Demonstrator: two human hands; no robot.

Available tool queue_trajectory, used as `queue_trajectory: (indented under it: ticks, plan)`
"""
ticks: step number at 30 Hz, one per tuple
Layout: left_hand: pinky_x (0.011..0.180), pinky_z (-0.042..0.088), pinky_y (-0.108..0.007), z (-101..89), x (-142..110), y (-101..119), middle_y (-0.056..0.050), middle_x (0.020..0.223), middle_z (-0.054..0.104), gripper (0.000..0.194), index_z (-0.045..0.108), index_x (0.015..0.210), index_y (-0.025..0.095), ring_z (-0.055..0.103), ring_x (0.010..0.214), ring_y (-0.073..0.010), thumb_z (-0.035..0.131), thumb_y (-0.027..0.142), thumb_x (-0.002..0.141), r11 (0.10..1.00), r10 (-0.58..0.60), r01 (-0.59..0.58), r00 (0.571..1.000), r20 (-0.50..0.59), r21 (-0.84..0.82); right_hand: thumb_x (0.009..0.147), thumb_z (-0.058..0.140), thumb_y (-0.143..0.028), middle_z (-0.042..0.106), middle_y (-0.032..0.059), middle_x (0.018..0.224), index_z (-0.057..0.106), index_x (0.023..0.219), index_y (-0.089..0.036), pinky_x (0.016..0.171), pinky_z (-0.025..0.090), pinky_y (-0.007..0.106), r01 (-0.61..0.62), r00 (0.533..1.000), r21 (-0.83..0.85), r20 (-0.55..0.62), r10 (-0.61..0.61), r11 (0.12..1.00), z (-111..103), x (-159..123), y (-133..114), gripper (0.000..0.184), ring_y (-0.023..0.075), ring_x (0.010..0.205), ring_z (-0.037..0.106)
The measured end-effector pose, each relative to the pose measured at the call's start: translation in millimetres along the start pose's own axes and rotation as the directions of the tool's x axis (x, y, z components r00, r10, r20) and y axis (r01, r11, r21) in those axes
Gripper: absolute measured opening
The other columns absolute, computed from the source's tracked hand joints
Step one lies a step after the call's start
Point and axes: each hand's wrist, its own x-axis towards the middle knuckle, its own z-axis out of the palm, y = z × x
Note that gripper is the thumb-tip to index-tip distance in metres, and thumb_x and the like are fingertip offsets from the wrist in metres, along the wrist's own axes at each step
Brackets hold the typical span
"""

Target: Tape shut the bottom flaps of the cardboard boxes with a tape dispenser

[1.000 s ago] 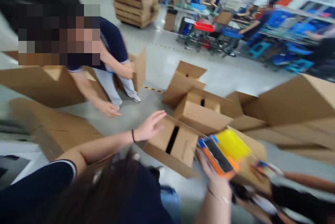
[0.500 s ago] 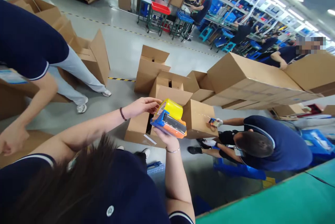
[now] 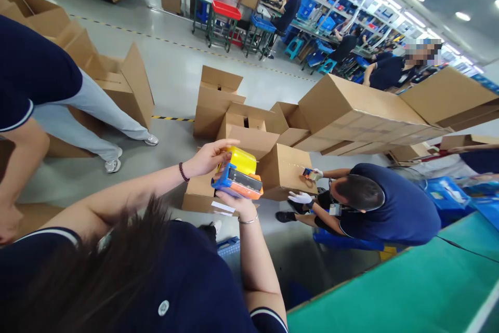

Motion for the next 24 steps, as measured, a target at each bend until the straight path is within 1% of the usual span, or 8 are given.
queue_trajectory:
  ticks: [3,8,10,14,17,20,22,24]
  plan:
    - [0.079,0.052,-0.030,-0.7,-2.9,2.1,-0.012,0.110,0.069,0.072,0.046,0.143,0.017,0.065,0.083,-0.0166,0.062,0.057,0.086,0.993,0.030,-0.027,0.999,-0.032,0.112,0.079,0.070,-0.053,0.071,0.0048,0.105,0.067,0.111,-0.028,0.094,0.058,0.050,0.049,0.998,0.087,-0.045,-0.045,0.995,3.0,2.1,-4.0,0.041,0.0272,0.097,0.069]
    - [0.070,0.052,-0.027,-3.5,-5.3,6.5,-0.010,0.114,0.069,0.071,0.031,0.152,0.021,0.063,0.072,-0.0133,0.053,0.053,0.093,0.966,0.057,-0.055,0.998,-0.003,0.252,0.085,0.066,-0.050,0.069,0.0021,0.112,0.065,0.117,-0.032,0.095,0.058,0.050,-0.002,0.997,0.224,0.072,-0.015,0.975,0.1,10.3,-22.3,0.037,0.0258,0.102,0.068]
    - [0.072,0.052,-0.027,-5.4,-4.5,8.9,-0.012,0.120,0.067,0.064,0.038,0.149,0.020,0.065,0.075,-0.0142,0.049,0.054,0.095,0.941,0.082,-0.082,0.997,0.012,0.329,0.084,0.067,-0.050,0.070,0.0005,0.110,0.066,0.113,-0.033,0.095,0.057,0.052,-0.034,0.996,0.220,0.094,0.013,0.975,-0.5,11.2,-24.7,0.033,0.0257,0.100,0.069]
    - [0.083,0.052,-0.029,-8.3,-3.1,11.4,-0.017,0.143,0.051,0.055,0.062,0.124,0.015,0.067,0.093,-0.0190,0.045,0.059,0.095,0.856,0.153,-0.140,0.988,0.015,0.498,0.078,0.073,-0.054,0.072,0.0012,0.097,0.070,0.098,-0.030,0.095,0.056,0.054,-0.043,0.998,0.208,0.064,0.030,0.977,2.1,11.3,-19.7,0.031,0.0266,0.092,0.070]
    - [0.085,0.052,-0.028,-9.8,-2.2,4.9,-0.018,0.141,0.052,0.056,0.058,0.128,0.014,0.067,0.097,-0.0192,0.043,0.058,0.096,0.803,0.236,-0.199,0.972,0.008,0.562,0.075,0.073,-0.060,0.072,0.0039,0.092,0.071,0.092,-0.026,0.098,0.055,0.051,-0.079,0.995,0.220,0.079,0.063,0.972,5.4,14.4,-21.0,0.038,0.0265,0.091,0.070]
    - [0.083,0.053,-0.027,-12.2,0.8,-7.9,-0.014,0.122,0.066,0.059,0.032,0.150,0.017,0.068,0.093,-0.0160,0.039,0.049,0.100,0.723,0.428,-0.383,0.902,0.062,0.575,0.073,0.073,-0.062,0.073,0.0073,0.096,0.071,0.098,-0.023,0.093,0.058,0.046,-0.079,0.996,0.317,0.061,0.063,0.945,8.0,19.8,-32.0,0.046,0.0261,0.093,0.070]
    - [0.083,0.053,-0.026,-14.2,3.6,-15.7,-0.009,0.114,0.069,0.064,0.011,0.156,0.021,0.069,0.093,-0.0143,0.038,0.042,0.102,0.618,0.566,-0.519,0.815,0.124,0.590,0.073,0.076,-0.058,0.073,0.0078,0.098,0.070,0.101,-0.023,0.087,0.060,0.042,-0.063,0.997,0.412,0.062,0.040,0.909,8.7,23.2,-40.7,0.045,0.0252,0.090,0.070]
    - [0.085,0.053,-0.026,-15.9,5.7,-20.2,-0.007,0.114,0.070,0.069,-0.001,0.157,0.025,0.068,0.098,-0.0134,0.040,0.035,0.103,0.510,0.656,-0.600,0.735,0.173,0.616,0.074,0.078,-0.052,0.073,0.0067,0.096,0.069,0.098,-0.024,0.082,0.061,0.040,-0.070,0.996,0.474,0.088,0.032,0.878,8.4,25.6,-47.1,0.038,0.0239,0.086,0.070]
